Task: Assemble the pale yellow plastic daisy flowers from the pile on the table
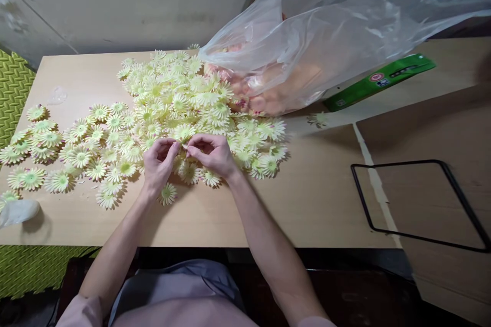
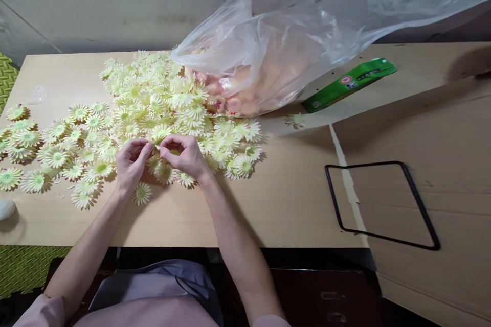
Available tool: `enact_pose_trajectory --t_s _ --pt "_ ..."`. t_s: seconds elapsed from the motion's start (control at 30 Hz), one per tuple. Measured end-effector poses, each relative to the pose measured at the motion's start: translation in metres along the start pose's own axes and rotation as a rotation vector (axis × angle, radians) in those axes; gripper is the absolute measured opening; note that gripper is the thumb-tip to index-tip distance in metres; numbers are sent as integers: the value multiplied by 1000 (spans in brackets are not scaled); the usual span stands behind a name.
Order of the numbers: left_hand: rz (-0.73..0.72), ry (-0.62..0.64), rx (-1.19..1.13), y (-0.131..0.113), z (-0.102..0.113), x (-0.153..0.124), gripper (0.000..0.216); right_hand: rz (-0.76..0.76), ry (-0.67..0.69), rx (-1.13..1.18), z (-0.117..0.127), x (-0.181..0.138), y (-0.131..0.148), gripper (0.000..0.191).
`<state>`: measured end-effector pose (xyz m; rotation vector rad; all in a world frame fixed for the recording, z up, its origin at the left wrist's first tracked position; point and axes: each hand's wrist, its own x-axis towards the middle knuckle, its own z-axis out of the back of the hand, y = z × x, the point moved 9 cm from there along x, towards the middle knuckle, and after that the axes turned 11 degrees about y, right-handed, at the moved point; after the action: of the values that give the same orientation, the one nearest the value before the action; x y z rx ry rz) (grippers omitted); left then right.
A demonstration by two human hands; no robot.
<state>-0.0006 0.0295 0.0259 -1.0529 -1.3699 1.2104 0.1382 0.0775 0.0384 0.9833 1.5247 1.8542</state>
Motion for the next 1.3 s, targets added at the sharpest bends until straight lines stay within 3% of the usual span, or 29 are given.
enact_pose_trajectory --t_s 0.1,0.27,0.37,0.5,0.67,0.8,0.9,1.0,1.13,1.3 --pt "8 4 -11 -5 -4 5 22 18 -40 21 6 -1 1 7" --pt "7 114 -84 -11 -20 21 23 47 -161 96 20 -5 -2 7" --pt "36 200 -177 -2 -29 29 26 58 -220 148 30 -6 -3 8" --pt "70 242 -281 17 -26 33 26 18 -160 210 29 -3 -10 10" --pt "76 153 -400 31 -10 39 28 -1 -245 305 40 -6 -13 21" --pt "53 5 -383 27 6 40 32 42 -418 431 62 -11 -8 35" --pt "30 34 -328 21 2 38 24 46 -506 390 72 -15 -4 46" --pt "46 114 -275 20 -7 35 20 43 -395 297 58 -10 0 47" --pt "71 200 -320 21 -17 32 19 29 -185 158 26 -1 1 24" --pt "79 207 -285 20 -15 32 22 12 -165 143 17 1 -2 18"
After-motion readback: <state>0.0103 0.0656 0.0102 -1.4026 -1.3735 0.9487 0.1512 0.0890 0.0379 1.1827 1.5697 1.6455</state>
